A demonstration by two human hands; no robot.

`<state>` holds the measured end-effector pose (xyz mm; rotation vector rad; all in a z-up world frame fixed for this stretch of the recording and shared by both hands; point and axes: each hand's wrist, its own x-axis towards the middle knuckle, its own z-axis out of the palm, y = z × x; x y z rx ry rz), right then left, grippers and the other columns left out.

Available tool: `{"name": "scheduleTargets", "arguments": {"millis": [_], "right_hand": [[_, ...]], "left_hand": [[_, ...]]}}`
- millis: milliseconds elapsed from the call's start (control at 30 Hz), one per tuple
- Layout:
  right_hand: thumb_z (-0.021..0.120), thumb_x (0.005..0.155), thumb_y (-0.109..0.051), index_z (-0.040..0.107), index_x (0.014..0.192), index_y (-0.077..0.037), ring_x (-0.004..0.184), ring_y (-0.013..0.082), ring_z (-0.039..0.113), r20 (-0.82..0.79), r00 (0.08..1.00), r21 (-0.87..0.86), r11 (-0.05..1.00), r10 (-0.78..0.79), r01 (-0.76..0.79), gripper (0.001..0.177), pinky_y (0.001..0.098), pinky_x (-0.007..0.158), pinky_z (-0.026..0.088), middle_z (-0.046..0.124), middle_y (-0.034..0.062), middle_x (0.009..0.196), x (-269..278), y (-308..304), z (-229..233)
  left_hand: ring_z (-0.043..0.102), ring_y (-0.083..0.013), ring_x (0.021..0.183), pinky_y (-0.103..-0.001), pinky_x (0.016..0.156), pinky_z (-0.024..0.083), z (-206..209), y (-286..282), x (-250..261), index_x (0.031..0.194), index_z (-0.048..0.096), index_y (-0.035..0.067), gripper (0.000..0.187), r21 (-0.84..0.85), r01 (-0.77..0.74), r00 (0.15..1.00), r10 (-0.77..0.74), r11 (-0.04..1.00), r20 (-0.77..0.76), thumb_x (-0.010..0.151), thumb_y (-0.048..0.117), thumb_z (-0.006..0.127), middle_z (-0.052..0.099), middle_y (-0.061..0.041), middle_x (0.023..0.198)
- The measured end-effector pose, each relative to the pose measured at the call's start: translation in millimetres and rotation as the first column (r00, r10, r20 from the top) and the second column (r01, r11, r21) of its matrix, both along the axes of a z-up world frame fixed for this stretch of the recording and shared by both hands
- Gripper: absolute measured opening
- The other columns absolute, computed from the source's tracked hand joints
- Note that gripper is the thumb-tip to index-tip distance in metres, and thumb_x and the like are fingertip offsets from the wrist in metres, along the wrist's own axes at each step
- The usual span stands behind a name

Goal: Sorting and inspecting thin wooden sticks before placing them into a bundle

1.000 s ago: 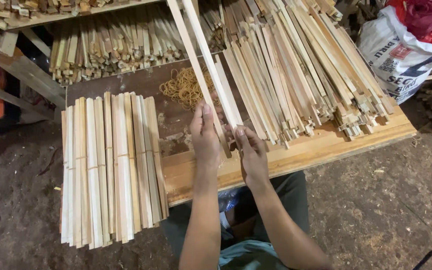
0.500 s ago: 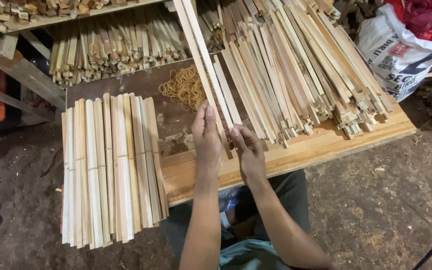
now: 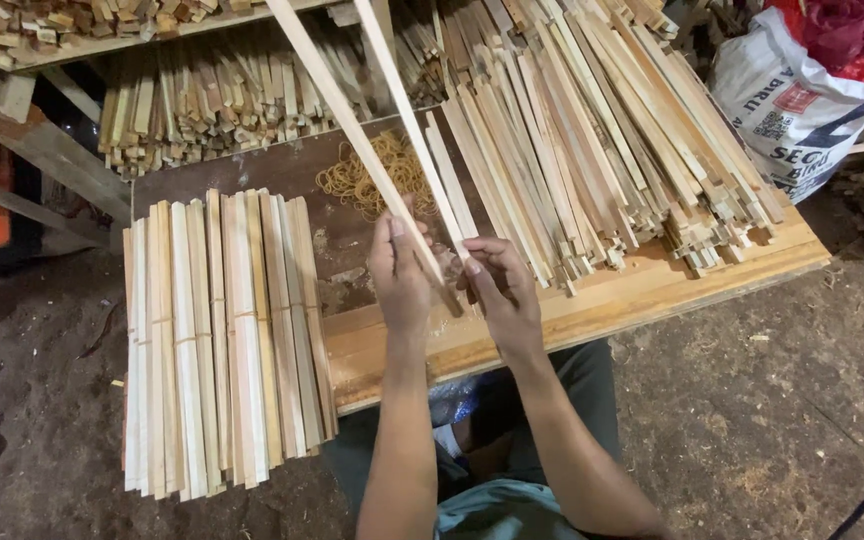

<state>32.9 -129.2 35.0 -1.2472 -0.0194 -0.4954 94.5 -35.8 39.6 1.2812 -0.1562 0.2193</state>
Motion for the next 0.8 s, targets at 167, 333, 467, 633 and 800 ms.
{"name": "scheduleTargets", "arguments": {"millis": [167, 333, 467, 633, 800], "right_hand": [[0.049, 0.097, 0.004, 0.070, 0.113, 0.004, 0.081, 0.0207, 0.067, 0.014, 0.999, 0.023, 0.999, 0.033, -0.034, 0.026, 0.0274, 0.068, 0.052, 0.073, 0.0196, 0.097, 2.3, -9.4, -9.2], [0.038, 0.083, -0.004, 0.063, 0.121, 0.014, 0.102, 0.0292, 0.063, 0.090, 0.982, 0.080, 0.982, 0.164, -0.172, 0.049, 0.0369, 0.078, 0.056, 0.067, 0.0248, 0.116, 3.4, -22.0, -1.3], [0.044, 0.086, -0.008, 0.059, 0.124, 0.016, 0.104, 0.0321, 0.065, 0.240, 0.948, 0.014, 0.976, 0.208, -0.218, 0.048, 0.0348, 0.079, 0.054, 0.064, 0.0257, 0.117, 13.5, -40.0, -15.6], [0.056, 0.091, 0.010, 0.062, 0.119, 0.008, 0.094, 0.0240, 0.066, 0.252, 0.962, -0.061, 0.994, 0.103, -0.091, 0.029, 0.0280, 0.083, 0.058, 0.067, 0.0166, 0.104, 19.0, -48.7, -17.3], [0.058, 0.102, -0.003, 0.065, 0.114, -0.002, 0.076, 0.0130, 0.060, 0.301, 0.946, -0.167, 0.970, -0.119, 0.175, 0.014, 0.0149, 0.045, 0.049, 0.062, 0.0085, 0.087, 44.3, -59.8, -20.3]], "left_hand": [[0.056, -0.0167, 0.087, -0.027, 0.069, 0.062, 5.3, 5.7, -3.5, 0.140, 0.051, -0.001, 0.038, 0.003, -0.046, 0.998, 0.046, 0.999, -0.032, 0.108, 0.017, 0.039, 0.055, -0.011, 0.097], [0.055, -0.0157, 0.084, -0.024, 0.063, 0.059, 8.0, 13.7, -8.0, 0.143, 0.050, -0.001, 0.042, 0.020, -0.054, 0.995, 0.055, 0.998, -0.078, 0.109, 0.021, 0.038, 0.056, -0.012, 0.100], [0.052, -0.0111, 0.076, -0.019, 0.057, 0.052, 5.6, 16.8, -6.4, 0.140, 0.054, 0.002, 0.039, 0.039, -0.108, 0.994, 0.108, 0.993, -0.006, 0.109, 0.020, 0.038, 0.055, -0.009, 0.096], [0.052, -0.0084, 0.070, -0.018, 0.052, 0.050, -12.7, 13.9, -0.9, 0.139, 0.055, 0.003, 0.040, 0.031, -0.116, 0.993, 0.116, 0.993, -0.002, 0.109, 0.024, 0.040, 0.058, -0.009, 0.093], [0.049, -0.0079, 0.068, -0.016, 0.052, 0.045, -6.8, 6.6, -3.7, 0.137, 0.057, 0.002, 0.042, 0.008, -0.095, 0.995, 0.094, 0.995, 0.043, 0.107, 0.029, 0.042, 0.056, -0.007, 0.087]]}}
